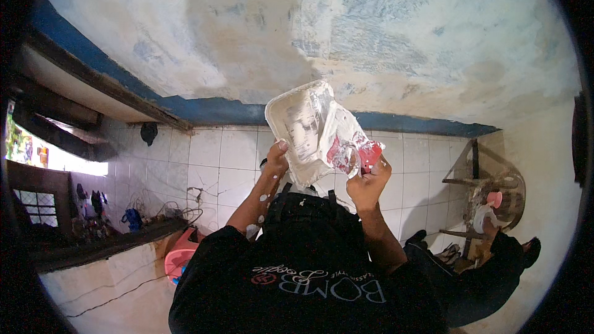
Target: The person applies wall putty to a wall using a putty knife and a plastic container.
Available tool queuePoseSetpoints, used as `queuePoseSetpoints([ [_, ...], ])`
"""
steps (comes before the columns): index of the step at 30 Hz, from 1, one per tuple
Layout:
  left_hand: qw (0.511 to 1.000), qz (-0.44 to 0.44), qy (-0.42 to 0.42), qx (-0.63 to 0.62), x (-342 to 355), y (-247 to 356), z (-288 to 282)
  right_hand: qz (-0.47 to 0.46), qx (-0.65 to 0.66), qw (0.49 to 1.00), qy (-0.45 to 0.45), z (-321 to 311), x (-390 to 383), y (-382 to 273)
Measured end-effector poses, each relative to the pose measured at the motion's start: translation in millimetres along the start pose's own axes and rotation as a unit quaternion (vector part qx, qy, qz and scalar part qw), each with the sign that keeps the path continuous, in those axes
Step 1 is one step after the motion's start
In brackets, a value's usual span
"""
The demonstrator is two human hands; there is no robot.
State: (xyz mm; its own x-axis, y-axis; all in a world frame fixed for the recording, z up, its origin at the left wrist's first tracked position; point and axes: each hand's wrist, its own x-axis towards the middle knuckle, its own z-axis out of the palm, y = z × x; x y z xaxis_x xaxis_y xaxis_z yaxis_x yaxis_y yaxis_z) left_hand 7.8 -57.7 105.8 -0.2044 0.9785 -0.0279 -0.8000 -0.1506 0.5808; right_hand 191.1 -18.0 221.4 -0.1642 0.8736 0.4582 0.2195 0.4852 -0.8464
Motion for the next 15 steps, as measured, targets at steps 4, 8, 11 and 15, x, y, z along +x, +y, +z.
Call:
queuePoseSetpoints([
  [4,0.999,-0.013,-0.030,0.006,-2.4,10.6,11.4,0.017,0.042,0.999,0.008,3.1,-9.8,8.8],
  [8,0.994,-0.046,0.044,0.093,-9.2,20.2,32.9,0.049,0.073,0.996,0.013,10.9,-22.1,8.0],
  [11,0.988,-0.038,0.090,0.117,-7.2,20.2,40.6,0.096,0.099,0.990,0.006,16.4,-30.2,6.7],
  [15,0.992,-0.008,0.079,0.094,-2.4,17.2,37.7,0.068,0.117,0.991,0.024,24.7,-27.5,-2.2],
])
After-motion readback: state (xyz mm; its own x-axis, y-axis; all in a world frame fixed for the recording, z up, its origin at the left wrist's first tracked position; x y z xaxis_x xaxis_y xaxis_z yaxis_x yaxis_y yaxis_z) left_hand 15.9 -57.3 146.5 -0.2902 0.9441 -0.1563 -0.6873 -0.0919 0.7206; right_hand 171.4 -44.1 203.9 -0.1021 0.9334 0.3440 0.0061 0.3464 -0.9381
